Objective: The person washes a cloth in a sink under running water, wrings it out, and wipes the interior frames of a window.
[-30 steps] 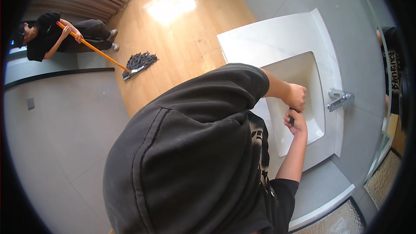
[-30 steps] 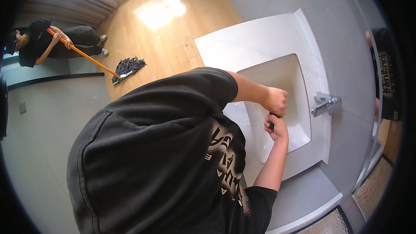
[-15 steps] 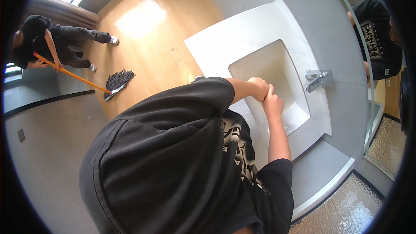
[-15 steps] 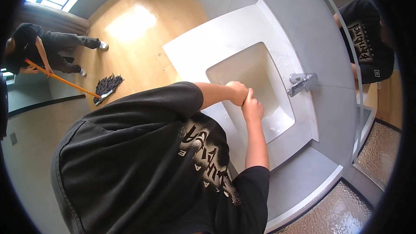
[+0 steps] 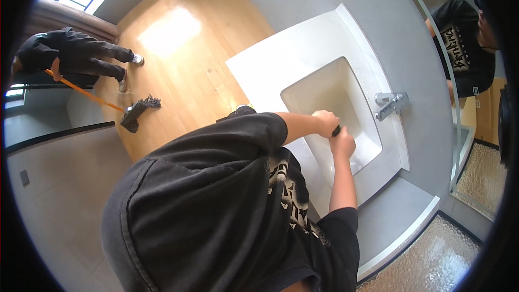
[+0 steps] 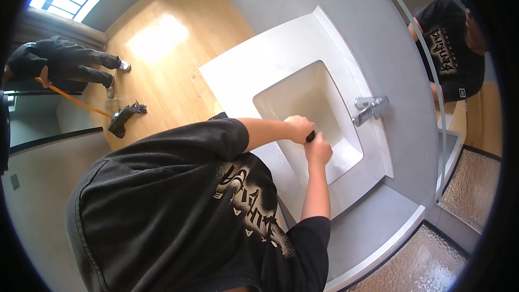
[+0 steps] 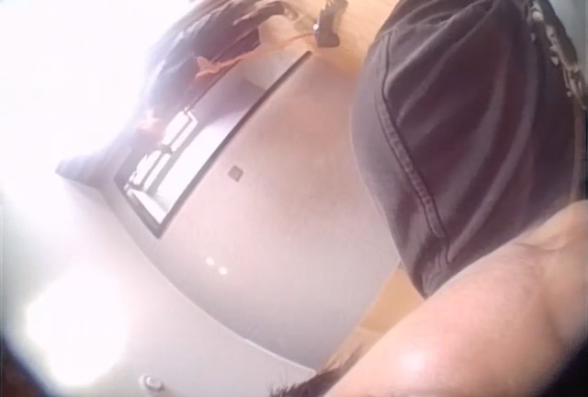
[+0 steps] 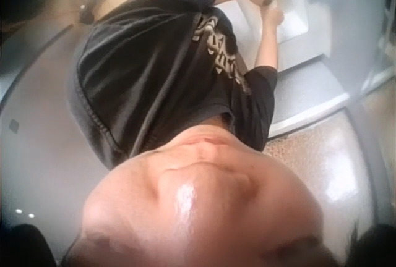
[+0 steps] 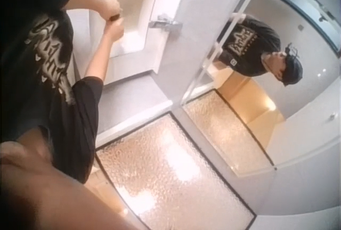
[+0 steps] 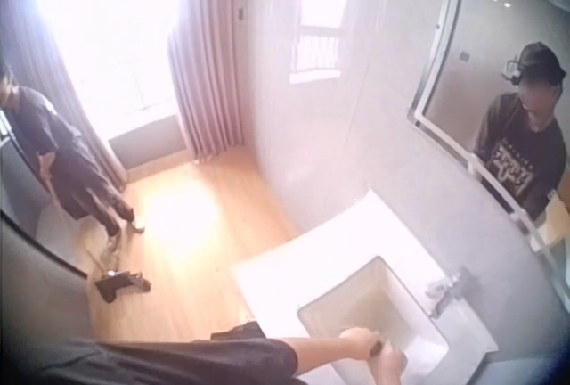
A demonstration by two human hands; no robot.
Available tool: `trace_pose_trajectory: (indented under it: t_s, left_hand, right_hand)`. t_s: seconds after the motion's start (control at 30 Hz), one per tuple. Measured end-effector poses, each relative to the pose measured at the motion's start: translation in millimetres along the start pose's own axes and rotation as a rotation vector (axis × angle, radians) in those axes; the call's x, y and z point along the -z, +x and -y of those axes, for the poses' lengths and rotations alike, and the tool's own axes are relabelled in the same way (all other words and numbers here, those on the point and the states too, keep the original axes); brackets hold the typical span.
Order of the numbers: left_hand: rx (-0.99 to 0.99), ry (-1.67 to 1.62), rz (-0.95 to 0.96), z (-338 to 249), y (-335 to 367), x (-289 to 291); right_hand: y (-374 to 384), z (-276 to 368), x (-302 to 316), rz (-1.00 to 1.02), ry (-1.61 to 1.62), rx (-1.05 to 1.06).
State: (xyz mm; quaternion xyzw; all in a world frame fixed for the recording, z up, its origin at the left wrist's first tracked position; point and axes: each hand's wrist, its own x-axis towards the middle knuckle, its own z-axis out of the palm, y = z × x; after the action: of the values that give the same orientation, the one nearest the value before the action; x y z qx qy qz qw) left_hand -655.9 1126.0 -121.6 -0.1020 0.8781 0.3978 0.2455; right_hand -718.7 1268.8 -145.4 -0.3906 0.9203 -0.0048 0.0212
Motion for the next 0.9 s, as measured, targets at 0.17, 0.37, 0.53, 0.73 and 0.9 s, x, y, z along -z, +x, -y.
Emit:
trace_pose_trajectory:
  t_s: [0.17,0.37,0.53,0.73,0.9]
  left_hand:
    - [-0.115,-0.022,-0.091,13.0,-13.3,9.0]
    - [-0.207,-0.249,-0.148,119.0,-101.7,81.7]
    - [-0.015,-0.377,-0.489,249.5,-197.8,153.7]
    - [0.333,-0.317,-0.77,416.5,-331.8,164.0]
    - [0.597,-0.401,-0.767,498.4,-431.7,178.6]
  right_hand:
    - [-15.0,-41.4,-15.1,0.101,0.277,-0.526]
    - [-5.3,-21.3,-8.4,0.04,0.051,-0.592]
    - [4.7,-45.2,-30.8,0.131,0.078,-0.654]
    - [53.3,53.7,8.0,0.102,1.053,-1.052]
    - [152.4,189.7,38.3,-0.325,1.201,-0.529]
